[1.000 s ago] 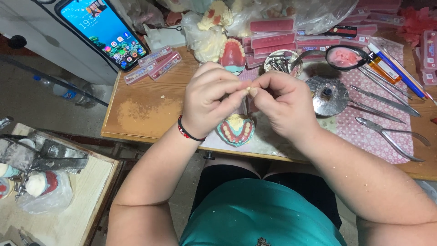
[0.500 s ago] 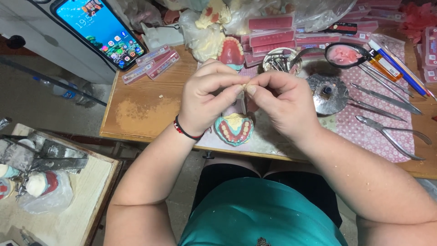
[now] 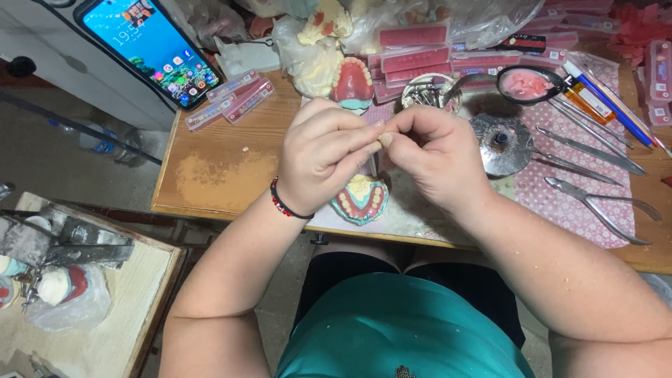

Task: The person uses pliers to trim a small object and then places it into a dental mold. They use a metal tool to apply a substance to the mold and insert additional small pieces. The person also uses a rotary tool to shape a small pink object before placing it into the mold.

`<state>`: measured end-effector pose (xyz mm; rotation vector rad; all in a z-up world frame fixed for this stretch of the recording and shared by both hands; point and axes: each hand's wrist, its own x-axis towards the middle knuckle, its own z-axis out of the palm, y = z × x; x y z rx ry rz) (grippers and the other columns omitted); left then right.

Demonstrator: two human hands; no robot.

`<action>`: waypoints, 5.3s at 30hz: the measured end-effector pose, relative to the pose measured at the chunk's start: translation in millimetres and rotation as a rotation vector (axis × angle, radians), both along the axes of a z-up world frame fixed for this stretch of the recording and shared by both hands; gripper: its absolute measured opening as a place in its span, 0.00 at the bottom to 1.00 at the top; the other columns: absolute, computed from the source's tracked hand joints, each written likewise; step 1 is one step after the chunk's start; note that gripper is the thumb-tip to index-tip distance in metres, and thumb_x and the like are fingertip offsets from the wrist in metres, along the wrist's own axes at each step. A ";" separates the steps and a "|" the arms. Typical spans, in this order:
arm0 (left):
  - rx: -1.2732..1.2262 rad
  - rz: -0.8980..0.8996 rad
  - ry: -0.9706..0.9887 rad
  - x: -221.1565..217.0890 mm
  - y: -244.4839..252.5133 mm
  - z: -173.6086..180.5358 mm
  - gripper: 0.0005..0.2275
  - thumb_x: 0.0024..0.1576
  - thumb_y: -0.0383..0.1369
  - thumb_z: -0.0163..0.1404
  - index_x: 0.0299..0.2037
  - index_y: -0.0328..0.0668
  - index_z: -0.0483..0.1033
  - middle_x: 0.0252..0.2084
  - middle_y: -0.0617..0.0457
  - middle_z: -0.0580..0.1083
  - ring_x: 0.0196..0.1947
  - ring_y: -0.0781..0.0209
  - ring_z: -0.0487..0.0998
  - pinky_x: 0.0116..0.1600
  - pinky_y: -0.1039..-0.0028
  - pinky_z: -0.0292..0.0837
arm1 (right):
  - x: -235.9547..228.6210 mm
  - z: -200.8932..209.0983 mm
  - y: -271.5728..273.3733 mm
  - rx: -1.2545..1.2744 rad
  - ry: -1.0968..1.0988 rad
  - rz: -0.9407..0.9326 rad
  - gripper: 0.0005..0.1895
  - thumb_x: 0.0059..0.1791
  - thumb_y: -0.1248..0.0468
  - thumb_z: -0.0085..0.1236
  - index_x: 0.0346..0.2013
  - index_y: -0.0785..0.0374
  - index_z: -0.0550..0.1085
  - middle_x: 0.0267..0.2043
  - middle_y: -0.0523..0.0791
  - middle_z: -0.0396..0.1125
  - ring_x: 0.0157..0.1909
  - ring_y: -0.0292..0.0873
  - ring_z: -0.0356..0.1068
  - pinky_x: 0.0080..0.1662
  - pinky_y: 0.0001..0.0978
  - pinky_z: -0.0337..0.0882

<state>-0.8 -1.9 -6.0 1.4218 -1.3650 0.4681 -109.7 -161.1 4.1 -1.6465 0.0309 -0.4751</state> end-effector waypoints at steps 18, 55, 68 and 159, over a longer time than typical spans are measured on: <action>-0.010 0.126 -0.051 7.1 7.4 8.7 0.03 0.63 0.25 0.59 0.41 0.32 0.83 0.37 0.44 0.79 0.36 0.50 0.74 0.44 0.63 0.68 | -33.6 63.6 -128.7 -0.834 -0.071 -0.171 0.08 0.49 0.72 0.43 0.25 0.67 0.66 0.28 0.45 0.64 0.35 0.42 0.64 0.42 0.38 0.62; -0.029 -0.043 0.296 11.5 11.1 -2.7 0.05 0.59 0.23 0.62 0.43 0.40 0.82 0.39 0.51 0.80 0.41 0.58 0.78 0.52 0.68 0.73 | -54.6 18.3 -182.1 -1.196 -0.138 -0.307 0.18 0.70 0.75 0.67 0.36 0.70 0.74 0.38 0.51 0.70 0.43 0.55 0.68 0.55 0.51 0.66; 0.021 -0.329 0.544 10.1 15.9 -8.6 0.09 0.57 0.24 0.63 0.44 0.51 0.84 0.41 0.60 0.71 0.39 0.70 0.73 0.48 0.81 0.72 | -31.4 27.6 5.6 -0.452 -0.004 -0.054 0.09 0.53 0.64 0.61 0.45 0.64 0.81 0.41 0.46 0.74 0.43 0.40 0.72 0.49 0.30 0.71; -0.145 0.804 0.837 -265.4 435.2 -125.6 0.04 0.53 0.32 0.64 0.37 0.49 0.85 0.46 0.55 0.83 0.49 0.52 0.83 0.56 0.64 0.77 | -50.9 -134.1 476.8 0.382 0.699 1.036 0.26 0.59 0.54 0.39 0.55 0.74 0.75 0.55 0.63 0.72 0.53 0.52 0.76 0.57 0.50 0.75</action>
